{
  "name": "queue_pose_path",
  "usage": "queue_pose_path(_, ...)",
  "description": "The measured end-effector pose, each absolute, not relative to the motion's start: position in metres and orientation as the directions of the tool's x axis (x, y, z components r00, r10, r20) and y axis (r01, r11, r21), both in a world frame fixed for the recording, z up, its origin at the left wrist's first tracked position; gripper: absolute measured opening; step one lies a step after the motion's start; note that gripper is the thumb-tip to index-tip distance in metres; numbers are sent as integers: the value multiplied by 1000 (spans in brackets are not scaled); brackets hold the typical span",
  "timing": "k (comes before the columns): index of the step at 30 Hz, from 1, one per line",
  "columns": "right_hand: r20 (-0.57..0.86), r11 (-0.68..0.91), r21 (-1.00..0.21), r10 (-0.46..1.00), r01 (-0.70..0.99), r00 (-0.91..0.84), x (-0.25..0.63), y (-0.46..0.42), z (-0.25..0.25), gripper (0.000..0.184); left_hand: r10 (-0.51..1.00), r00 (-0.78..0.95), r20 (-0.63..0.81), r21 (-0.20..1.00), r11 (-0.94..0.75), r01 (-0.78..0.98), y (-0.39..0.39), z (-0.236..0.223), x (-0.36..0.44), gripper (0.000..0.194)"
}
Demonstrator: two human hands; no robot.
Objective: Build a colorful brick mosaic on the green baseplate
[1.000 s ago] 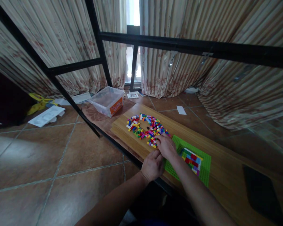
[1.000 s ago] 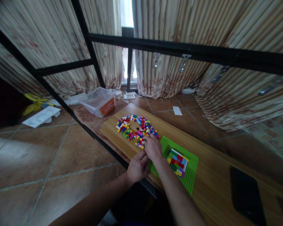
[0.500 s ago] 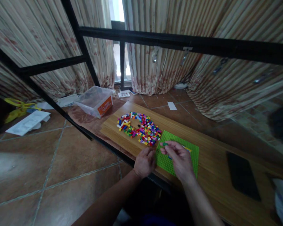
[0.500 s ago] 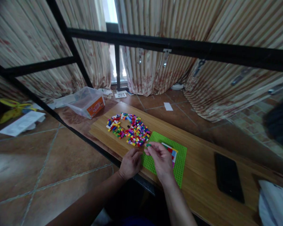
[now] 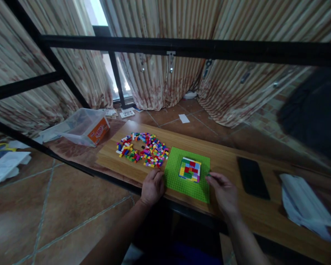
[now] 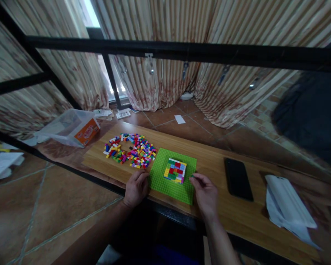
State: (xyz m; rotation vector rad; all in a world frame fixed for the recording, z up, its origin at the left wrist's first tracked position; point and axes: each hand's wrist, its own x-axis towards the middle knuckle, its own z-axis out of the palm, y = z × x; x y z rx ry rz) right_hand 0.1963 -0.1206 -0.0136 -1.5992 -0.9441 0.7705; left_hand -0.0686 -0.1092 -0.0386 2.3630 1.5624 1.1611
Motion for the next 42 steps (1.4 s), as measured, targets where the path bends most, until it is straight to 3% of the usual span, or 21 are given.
queue_pose_path(9,116,-29,-939,912,343,394,190,-93,-14,28,806,186,562,420,-472,775,-107,-42,-68,20)
queue_pose_path(15,132,-18,-916,929,401,345,182,-87,-14,40,814,186,550,432,-468,771,-108,-42,-68,22)
queue_pose_path(27,191,-69,-709,939,702,285,173,-89,1,51,821,181,541,442,-460,770,-109,-39,-67,21)
queue_pose_path(34,205,-104,-680,924,726,324,174,-85,3,48,815,178,552,434,-463,773,-109,-39,-67,20)
queue_pose_path(42,125,-145,-752,927,642,355,184,-80,-6,50,823,189,536,445,-465,765,-109,-42,-67,20)
